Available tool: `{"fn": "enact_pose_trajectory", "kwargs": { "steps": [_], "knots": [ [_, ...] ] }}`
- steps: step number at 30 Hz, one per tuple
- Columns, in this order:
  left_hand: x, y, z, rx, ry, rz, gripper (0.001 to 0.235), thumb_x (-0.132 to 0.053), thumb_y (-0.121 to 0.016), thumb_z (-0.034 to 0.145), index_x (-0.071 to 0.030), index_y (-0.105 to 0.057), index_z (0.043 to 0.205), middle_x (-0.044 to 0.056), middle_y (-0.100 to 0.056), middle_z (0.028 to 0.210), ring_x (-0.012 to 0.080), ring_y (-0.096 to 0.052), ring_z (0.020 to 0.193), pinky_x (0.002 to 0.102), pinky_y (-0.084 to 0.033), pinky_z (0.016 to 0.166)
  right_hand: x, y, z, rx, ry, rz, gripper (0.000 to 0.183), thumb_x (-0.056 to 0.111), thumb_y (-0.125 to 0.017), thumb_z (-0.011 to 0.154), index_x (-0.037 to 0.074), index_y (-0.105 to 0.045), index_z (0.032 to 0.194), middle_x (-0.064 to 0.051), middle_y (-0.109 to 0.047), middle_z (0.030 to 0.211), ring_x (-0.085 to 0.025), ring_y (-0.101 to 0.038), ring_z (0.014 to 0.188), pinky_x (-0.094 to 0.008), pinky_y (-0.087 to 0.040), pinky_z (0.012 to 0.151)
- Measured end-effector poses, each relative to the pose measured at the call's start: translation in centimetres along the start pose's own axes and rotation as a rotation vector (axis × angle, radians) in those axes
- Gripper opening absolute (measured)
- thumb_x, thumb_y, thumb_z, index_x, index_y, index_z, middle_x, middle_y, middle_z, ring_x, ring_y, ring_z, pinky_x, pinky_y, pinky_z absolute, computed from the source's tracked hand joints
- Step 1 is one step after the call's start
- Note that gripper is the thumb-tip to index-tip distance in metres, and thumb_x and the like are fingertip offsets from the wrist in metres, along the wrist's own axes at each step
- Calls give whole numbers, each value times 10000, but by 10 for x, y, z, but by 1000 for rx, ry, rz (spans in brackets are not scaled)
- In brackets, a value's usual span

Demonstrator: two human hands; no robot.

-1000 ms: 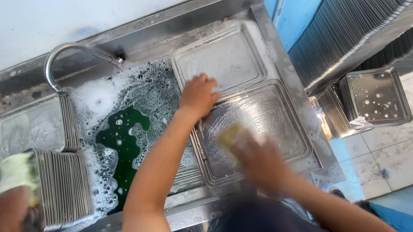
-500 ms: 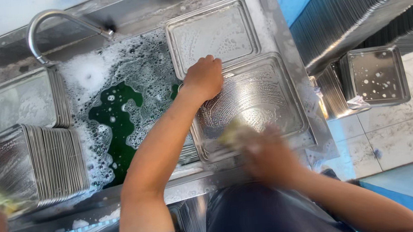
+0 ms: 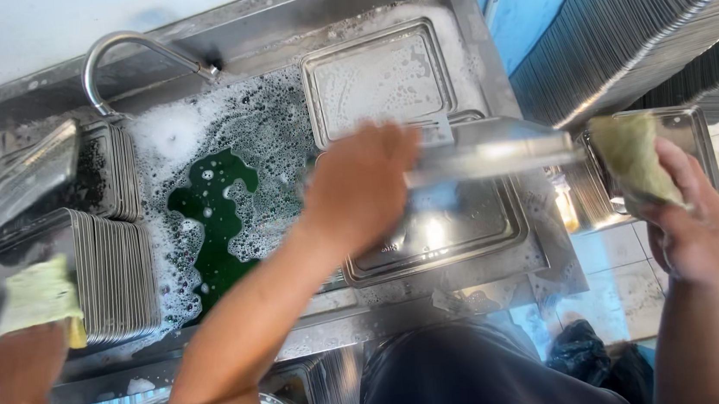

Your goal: The person scrubs multiple stainless steel food trays with a sponge in a soapy sink, rinses them under running water, and stacks the cleaned trays on the sink's edge. The person repeats this process for several trays throughout the clip.

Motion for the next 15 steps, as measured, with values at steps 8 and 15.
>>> {"fn": "enact_pose_trajectory", "kwargs": {
  "steps": [8,15],
  "knots": [
    [-26,-95,-53,223,16,-215,1037,-569,-862,598,-37,-477,1400,184,-457,1425,372,-440,1277,551,-349,1028,-45,-150,2,138,194,-1240,745,44,-589,755,99,-489,1490,-180,-457,1575,-438,-444,1334,-555,-327,1157],
    [-21,-131,-52,238,89,-289,496,-334,-789,764,-63,-669,1161,92,-594,1259,333,-533,1181,485,-442,971,-56,-182,-6,69,125,-1359,837,131,-630,718,143,-435,1532,-122,-349,1656,-441,-350,1409,-610,-241,1160]
  ]
}}
Point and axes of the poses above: each hand's wrist, its own z-axis towards the middle knuckle, its own y-axis out of the back of the hand, x = y × z, the point moved 8 cm from there along z, towards the middle knuckle
